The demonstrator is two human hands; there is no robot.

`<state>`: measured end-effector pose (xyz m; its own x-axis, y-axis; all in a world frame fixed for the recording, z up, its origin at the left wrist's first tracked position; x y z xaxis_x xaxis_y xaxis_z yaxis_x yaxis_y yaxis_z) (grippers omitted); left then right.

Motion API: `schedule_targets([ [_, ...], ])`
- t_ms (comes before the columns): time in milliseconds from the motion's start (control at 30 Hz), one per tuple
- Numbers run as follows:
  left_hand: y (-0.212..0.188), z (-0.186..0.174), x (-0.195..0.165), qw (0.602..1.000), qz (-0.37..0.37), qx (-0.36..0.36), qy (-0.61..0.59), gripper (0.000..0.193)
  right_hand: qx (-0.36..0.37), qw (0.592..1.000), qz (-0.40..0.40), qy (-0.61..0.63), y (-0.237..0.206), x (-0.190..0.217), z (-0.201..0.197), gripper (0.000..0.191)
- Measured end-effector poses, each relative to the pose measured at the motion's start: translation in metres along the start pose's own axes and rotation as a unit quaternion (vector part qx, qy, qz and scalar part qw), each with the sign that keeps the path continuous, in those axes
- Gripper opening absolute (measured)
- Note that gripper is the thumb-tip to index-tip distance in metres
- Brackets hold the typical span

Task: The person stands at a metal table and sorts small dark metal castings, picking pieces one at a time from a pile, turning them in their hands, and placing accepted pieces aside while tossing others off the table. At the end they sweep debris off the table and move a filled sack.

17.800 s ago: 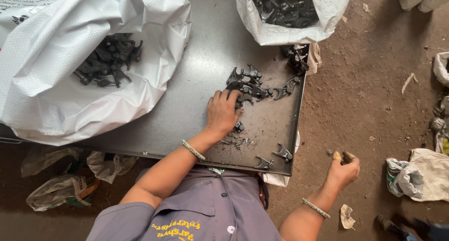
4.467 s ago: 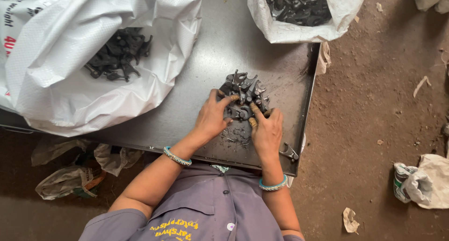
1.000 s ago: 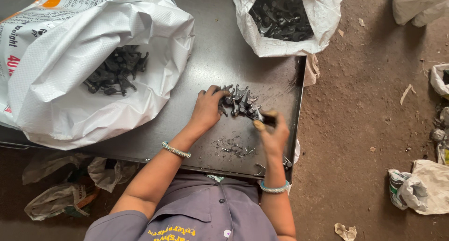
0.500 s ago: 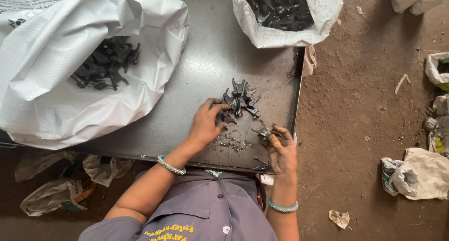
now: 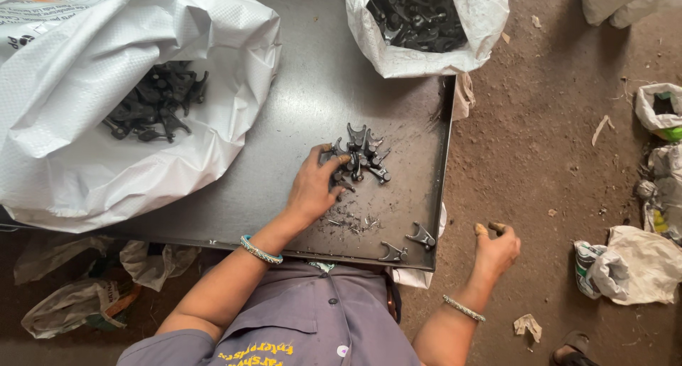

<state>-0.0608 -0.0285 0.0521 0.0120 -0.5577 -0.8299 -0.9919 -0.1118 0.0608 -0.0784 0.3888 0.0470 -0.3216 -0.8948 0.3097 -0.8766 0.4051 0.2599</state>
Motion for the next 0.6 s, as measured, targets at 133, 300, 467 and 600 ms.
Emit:
schedule_targets([
  [133,0.003,0.002,0.004,0.999,0.029,-0.002,0.023,0.067,0.076,0.974,-0.039,0.209,-0.003,0.065,0.011,0.039],
  [300,0.009,0.003,0.01,1.0,0.007,0.027,0.007,0.061,0.155,0.936,-0.219,0.226,-0.057,0.189,0.039,0.059],
  [467,0.006,-0.002,0.008,1.0,0.005,0.028,-0.005,0.057,0.171,0.95,-0.148,0.213,-0.062,0.209,0.037,0.05],
  [600,0.003,-0.003,0.008,0.998,-0.019,0.04,-0.044,0.058,0.157,0.94,-0.13,0.272,-0.072,0.179,0.023,0.053],
])
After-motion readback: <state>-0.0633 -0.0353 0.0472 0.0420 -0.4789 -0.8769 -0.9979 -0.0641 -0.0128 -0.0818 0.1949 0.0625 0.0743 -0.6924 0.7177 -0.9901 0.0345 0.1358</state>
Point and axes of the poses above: each hand's wrist, its own y-axis towards the middle knuckle, its own z-axis out of the palm, x = y × z, the point moved 2 cm from there along y, towards the middle knuckle
